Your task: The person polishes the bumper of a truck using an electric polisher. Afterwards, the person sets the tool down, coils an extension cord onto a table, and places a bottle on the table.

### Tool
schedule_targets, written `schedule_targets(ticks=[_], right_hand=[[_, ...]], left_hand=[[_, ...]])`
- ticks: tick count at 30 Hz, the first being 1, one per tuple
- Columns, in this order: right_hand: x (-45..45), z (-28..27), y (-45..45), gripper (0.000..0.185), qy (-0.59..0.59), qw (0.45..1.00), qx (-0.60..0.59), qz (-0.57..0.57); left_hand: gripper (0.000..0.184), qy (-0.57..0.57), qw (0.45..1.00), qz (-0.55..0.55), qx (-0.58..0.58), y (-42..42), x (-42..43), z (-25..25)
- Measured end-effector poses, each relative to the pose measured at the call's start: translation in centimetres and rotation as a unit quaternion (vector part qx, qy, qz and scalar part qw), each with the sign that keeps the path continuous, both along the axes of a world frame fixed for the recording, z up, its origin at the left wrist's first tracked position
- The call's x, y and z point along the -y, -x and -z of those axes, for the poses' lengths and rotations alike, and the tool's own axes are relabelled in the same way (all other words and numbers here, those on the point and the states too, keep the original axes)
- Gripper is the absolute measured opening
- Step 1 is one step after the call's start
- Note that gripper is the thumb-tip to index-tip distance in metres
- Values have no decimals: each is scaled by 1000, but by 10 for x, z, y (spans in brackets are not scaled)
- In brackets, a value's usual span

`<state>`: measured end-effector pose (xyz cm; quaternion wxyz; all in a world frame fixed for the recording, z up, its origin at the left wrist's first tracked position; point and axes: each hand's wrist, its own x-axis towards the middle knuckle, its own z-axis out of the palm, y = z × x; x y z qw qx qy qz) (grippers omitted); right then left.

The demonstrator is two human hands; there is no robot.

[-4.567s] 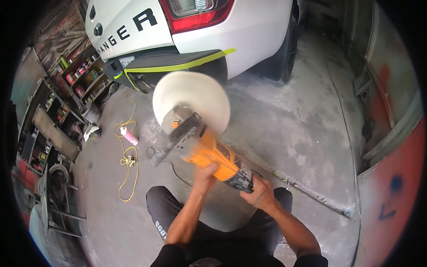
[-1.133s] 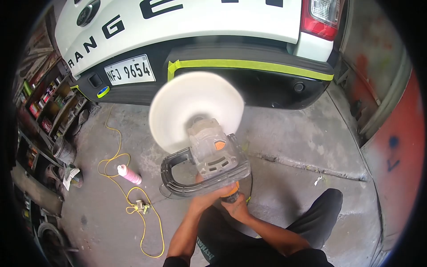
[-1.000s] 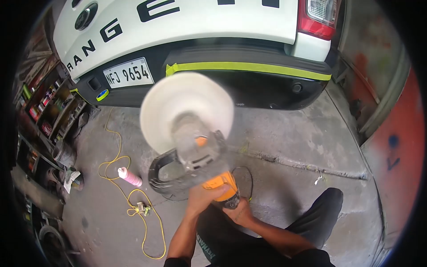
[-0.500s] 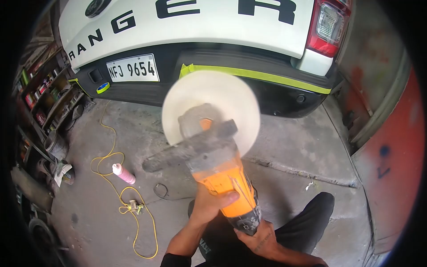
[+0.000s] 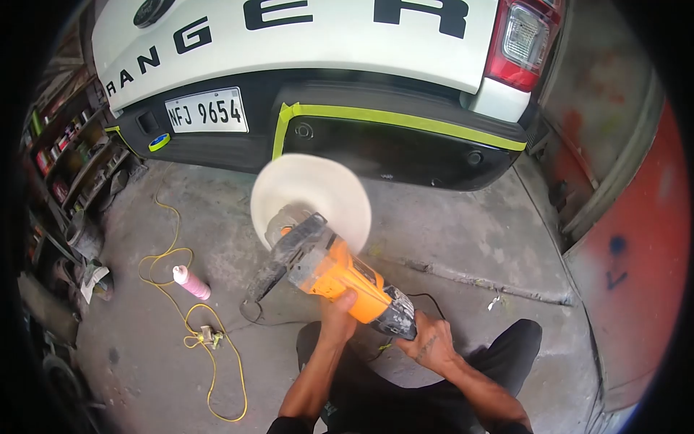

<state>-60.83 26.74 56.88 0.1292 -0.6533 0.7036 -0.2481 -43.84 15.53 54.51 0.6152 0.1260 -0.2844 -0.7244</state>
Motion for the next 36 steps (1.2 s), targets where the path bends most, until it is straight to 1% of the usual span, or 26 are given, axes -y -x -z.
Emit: schedule_targets(ticks=[1, 2, 3, 4, 5, 6, 8, 9, 10, 12, 13, 15, 16, 18, 19, 21, 22, 24, 28, 29, 30, 32, 33, 34, 35, 36], right_hand=[[0, 5, 2, 43, -4, 1000, -1, -1], [-4, 11, 6, 43, 4, 1000, 29, 12], [-7, 15, 11, 44, 13, 998, 57, 24], [-9, 20, 15, 44, 11, 998, 51, 21], [-12, 25, 18, 44, 39, 997, 65, 24], [-18, 30, 21, 45, 64, 994, 78, 26], [-29, 33, 23, 47, 46, 995, 80, 38], [-33, 32, 21, 47, 60, 994, 84, 43], [-36, 29, 18, 48, 75, 992, 91, 51], [-37, 14, 11, 49, 57, 992, 95, 62], [-38, 9, 9, 48, 57, 993, 77, 62], [-42, -5, 5, 48, 58, 994, 61, 68], [-46, -16, 2, 47, 39, 996, 29, 75], [-53, -39, -3, 46, 22, 996, -8, 85], [-57, -51, -4, 44, 28, 996, -11, 86], [-66, -81, -14, 42, 37, 994, -30, 98], [-74, -87, -11, 43, 34, 994, -39, 100], [-82, -107, -21, 43, 55, 989, -48, 127], [-87, -123, -26, 43, 77, 984, -50, 151], [-84, -120, -25, 44, 60, 985, -36, 157], [-80, -115, -24, 44, 44, 986, -21, 162], [-69, -80, -6, 44, 35, 989, -27, 139], [-60, -69, -3, 43, 32, 992, -34, 120], [-48, -60, -6, 45, 12, 991, -3, 136], [-37, -49, -5, 45, 11, 994, -12, 112], [-26, -36, -1, 45, 10, 996, -20, 89]], left_hand=[[45, -6, 1000, -3, 8, 2, -2, 6], [45, -10, 1000, -4, 5, 6, -4, 14], [50, 7, 997, 19, 68, 11, -4, 22], [55, 24, 990, 42, 129, 16, -4, 27], [48, 29, 986, 71, 149, 19, -8, 17], [48, 23, 987, 68, 144, 18, -11, 3], [46, 99, 968, 177, 150, 18, -10, -21], [47, 112, 965, 152, 184, 24, -11, -16], [47, 111, 966, 151, 179, 23, -12, -18], [48, 101, 972, 146, 154, 20, -15, -28], [48, 102, 972, 147, 153, 22, -15, -21], [43, 46, 992, 96, 72, 27, -16, -3], [43, 45, 991, 101, 72, 27, -17, -1], [45, 42, 993, 105, -39, 27, -18, -8], [45, 43, 992, 109, -44, 28, -21, -16], [45, 8, 984, 146, -106, 33, -33, -35], [45, 6, 983, 150, -110, 37, -35, -40], [47, 48, 975, 191, -99, 42, -37, -53], [46, 65, 972, 186, -128, 49, -44, -77], [65, 44, 970, 214, -106, 52, -40, -66], [65, 41, 972, 206, -106, 52, -37, -55], [65, 34, 981, 177, -67, 53, -30, -31], [65, 32, 982, 172, -68, 52, -24, -19], [56, 36, 987, 145, -66, 48, -15, -7], [47, 39, 990, 118, -63, 44, -8, 6], [47, 36, 991, 115, -64, 42, -2, 22]])
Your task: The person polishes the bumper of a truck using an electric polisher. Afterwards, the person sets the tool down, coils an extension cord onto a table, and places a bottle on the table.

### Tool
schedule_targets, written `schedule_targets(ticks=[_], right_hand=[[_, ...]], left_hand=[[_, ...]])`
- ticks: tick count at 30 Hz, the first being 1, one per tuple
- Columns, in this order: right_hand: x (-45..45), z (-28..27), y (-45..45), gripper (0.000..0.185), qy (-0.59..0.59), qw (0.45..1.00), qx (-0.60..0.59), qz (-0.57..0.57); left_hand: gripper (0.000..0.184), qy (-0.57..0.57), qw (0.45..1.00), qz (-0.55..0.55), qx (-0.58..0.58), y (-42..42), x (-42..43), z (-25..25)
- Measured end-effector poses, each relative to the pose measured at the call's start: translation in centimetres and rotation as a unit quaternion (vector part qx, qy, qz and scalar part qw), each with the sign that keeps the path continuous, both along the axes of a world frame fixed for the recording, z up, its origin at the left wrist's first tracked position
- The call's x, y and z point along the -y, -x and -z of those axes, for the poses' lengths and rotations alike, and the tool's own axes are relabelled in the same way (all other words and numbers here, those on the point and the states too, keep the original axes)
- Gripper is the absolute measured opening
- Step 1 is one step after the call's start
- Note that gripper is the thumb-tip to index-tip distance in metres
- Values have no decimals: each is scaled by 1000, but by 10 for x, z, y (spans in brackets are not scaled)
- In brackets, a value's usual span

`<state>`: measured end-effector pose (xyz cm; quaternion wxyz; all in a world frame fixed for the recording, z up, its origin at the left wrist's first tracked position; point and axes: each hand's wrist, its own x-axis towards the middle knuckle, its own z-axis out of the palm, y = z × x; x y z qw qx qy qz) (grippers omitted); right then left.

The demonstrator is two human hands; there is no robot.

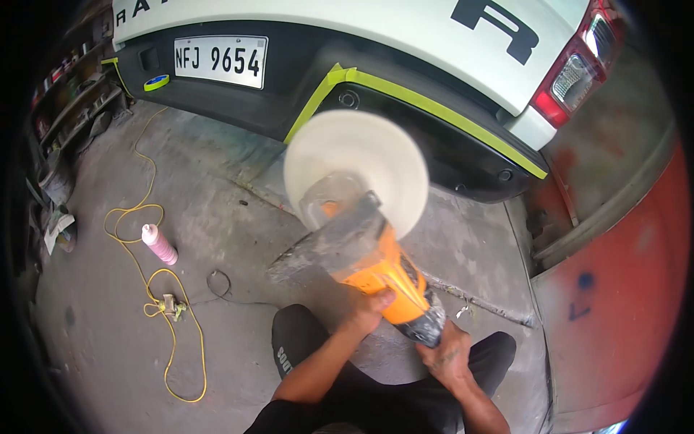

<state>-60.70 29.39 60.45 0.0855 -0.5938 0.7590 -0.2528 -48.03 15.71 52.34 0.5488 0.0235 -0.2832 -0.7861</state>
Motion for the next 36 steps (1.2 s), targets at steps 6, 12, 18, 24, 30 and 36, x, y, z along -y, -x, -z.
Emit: schedule_targets(ticks=[6, 12, 18, 24, 30, 36], right_hand=[[46, 37, 5, 42, -14, 991, -99, -84], [26, 34, 7, 44, 7, 996, -57, -70], [7, 6, 9, 43, -18, 997, 70, 5], [35, -3, 2, 42, -30, 995, -69, -70], [53, 16, -9, 37, -66, 987, -137, -47], [21, 21, 13, 44, -13, 997, -74, -34]], left_hand=[[54, -83, 992, -67, -68, -24, 22, 34], [54, -95, 992, -59, -53, -10, 12, 38], [58, 50, 995, 25, 86, -10, 4, -17], [57, -89, 990, -1, -109, 16, 17, 44], [58, -91, 975, 18, -203, -2, 37, 70], [57, 1, 999, 10, -47, 11, 18, 35]])
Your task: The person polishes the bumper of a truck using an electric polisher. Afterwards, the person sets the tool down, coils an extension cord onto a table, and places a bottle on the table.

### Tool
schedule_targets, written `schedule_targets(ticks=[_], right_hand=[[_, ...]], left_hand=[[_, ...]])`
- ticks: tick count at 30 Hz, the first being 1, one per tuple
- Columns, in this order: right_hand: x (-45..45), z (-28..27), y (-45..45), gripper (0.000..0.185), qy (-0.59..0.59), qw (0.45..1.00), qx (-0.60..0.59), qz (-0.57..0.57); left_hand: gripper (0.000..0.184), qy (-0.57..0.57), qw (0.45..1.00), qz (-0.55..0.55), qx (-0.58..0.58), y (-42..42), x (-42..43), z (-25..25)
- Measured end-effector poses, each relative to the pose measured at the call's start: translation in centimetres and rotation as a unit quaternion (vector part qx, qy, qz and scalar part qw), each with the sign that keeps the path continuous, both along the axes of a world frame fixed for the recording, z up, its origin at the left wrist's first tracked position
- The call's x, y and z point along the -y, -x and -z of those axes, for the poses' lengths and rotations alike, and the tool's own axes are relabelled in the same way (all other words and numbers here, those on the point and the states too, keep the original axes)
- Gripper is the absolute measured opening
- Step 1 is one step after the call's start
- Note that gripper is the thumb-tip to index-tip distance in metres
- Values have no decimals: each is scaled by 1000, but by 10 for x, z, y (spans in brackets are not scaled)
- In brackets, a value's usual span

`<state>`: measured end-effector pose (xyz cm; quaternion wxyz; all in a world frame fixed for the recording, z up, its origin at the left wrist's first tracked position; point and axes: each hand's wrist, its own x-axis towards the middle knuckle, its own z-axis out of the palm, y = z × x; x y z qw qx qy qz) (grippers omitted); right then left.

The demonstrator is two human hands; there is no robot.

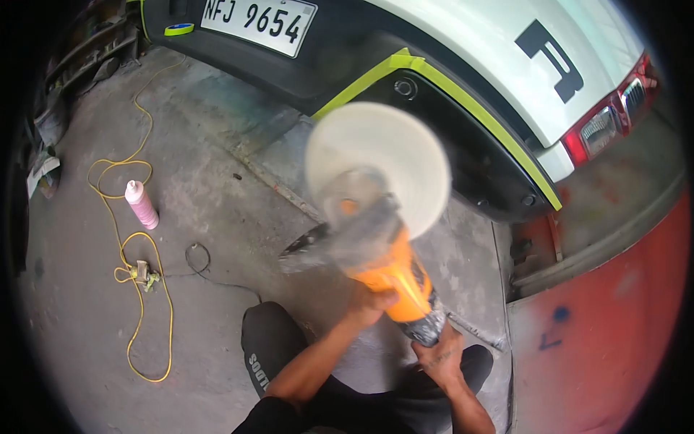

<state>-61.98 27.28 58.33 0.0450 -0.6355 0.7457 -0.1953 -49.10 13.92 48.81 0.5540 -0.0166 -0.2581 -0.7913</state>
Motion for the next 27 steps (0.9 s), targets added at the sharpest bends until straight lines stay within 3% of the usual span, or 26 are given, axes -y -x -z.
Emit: schedule_targets(ticks=[1, 4, 6, 7, 10, 11, 14, 18, 27], right_hand=[[-6, -1, 9, 46, 13, 999, 30, 7], [-16, -6, 13, 47, 18, 997, 55, 54], [-14, -6, 4, 47, 80, 995, 51, 44], [-11, -6, 2, 46, 83, 995, 32, 34], [-1, -15, -3, 46, 42, 999, -1, 33], [5, -18, -12, 43, 52, 998, -23, 27], [16, -16, -12, 39, 43, 996, -80, 6], [27, -13, -26, 38, 17, 985, -172, -12], [44, -3, -64, 58, 2, 983, -174, -62]], left_hand=[[69, 24, 1000, -9, 15, -5, -5, -20], [72, 0, 1000, -7, -15, 8, -30, -59], [64, -116, 981, -144, -52, 3, -50, -92], [52, -116, 984, -132, -36, 5, -47, -90], [42, -142, 985, -98, -21, 2, -40, -77], [36, -137, 981, -135, 1, 1, -35, -74], [44, -187, 970, -146, -48, 8, -21, -51], [38, -288, 944, -127, -101, 16, -5, -15], [48, -232, 953, -100, -164, 4, 39, 38]])
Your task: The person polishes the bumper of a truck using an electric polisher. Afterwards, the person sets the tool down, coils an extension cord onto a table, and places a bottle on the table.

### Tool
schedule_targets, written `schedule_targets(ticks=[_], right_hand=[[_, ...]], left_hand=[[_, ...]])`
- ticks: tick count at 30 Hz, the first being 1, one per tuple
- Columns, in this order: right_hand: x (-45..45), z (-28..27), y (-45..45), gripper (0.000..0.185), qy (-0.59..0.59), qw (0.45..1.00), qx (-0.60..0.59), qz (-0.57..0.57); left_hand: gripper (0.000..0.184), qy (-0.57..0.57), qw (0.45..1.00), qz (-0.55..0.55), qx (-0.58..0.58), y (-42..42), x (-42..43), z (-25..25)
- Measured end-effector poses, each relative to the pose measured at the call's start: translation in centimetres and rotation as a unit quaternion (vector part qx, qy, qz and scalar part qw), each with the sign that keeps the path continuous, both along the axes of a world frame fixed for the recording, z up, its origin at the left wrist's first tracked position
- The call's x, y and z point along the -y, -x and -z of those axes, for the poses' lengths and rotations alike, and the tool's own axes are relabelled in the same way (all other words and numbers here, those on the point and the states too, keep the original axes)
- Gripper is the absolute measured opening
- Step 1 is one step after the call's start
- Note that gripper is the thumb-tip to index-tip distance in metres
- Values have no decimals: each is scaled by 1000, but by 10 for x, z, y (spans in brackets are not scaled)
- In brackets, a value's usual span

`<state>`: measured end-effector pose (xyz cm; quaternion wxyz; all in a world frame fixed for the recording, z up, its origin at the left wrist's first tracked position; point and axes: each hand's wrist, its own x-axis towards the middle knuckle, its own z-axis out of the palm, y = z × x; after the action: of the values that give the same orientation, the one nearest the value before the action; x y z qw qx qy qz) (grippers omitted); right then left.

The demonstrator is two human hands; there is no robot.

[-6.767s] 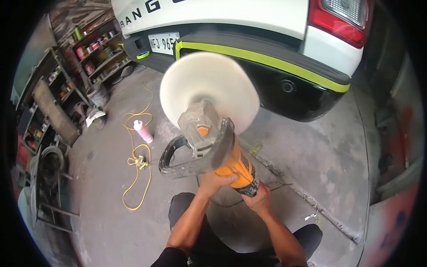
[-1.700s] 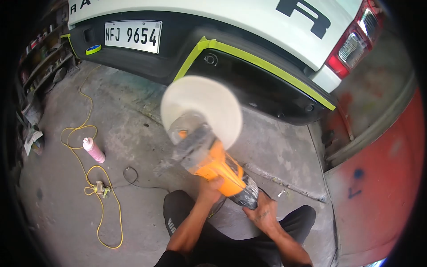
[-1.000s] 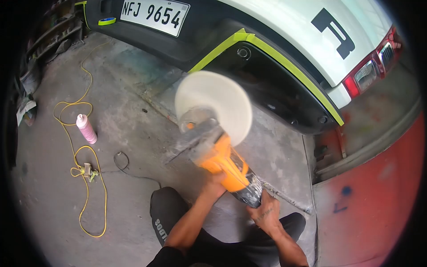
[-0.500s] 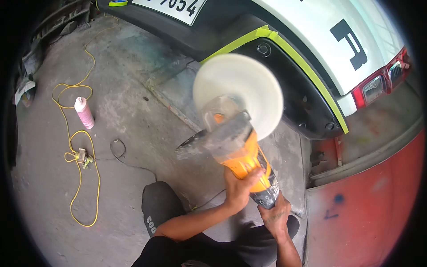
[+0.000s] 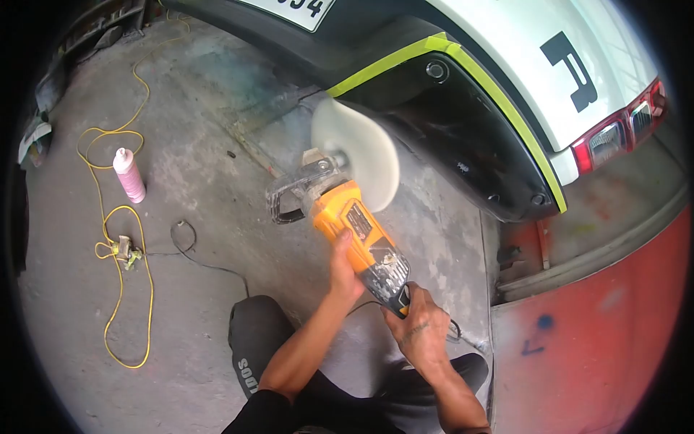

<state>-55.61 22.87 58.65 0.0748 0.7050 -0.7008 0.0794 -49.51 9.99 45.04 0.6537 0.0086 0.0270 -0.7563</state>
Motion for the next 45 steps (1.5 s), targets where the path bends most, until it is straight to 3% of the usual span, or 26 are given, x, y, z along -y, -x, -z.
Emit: schedule_targets(ticks=[6, 14, 19, 45], right_hand=[[4, 13, -14, 60, -15, 1000, -15, 2], [19, 23, -36, 61, -19, 999, -30, -15], [16, 27, -33, 62, -8, 998, -58, -22], [15, 33, -36, 63, -8, 994, -106, 5]], left_hand=[[50, 29, 997, 42, -60, -3, 20, 20], [48, 78, 993, 28, -79, -33, 38, 10], [48, 75, 988, 46, -128, -10, 44, 25], [52, 78, 983, 63, -154, 4, 46, 22]])
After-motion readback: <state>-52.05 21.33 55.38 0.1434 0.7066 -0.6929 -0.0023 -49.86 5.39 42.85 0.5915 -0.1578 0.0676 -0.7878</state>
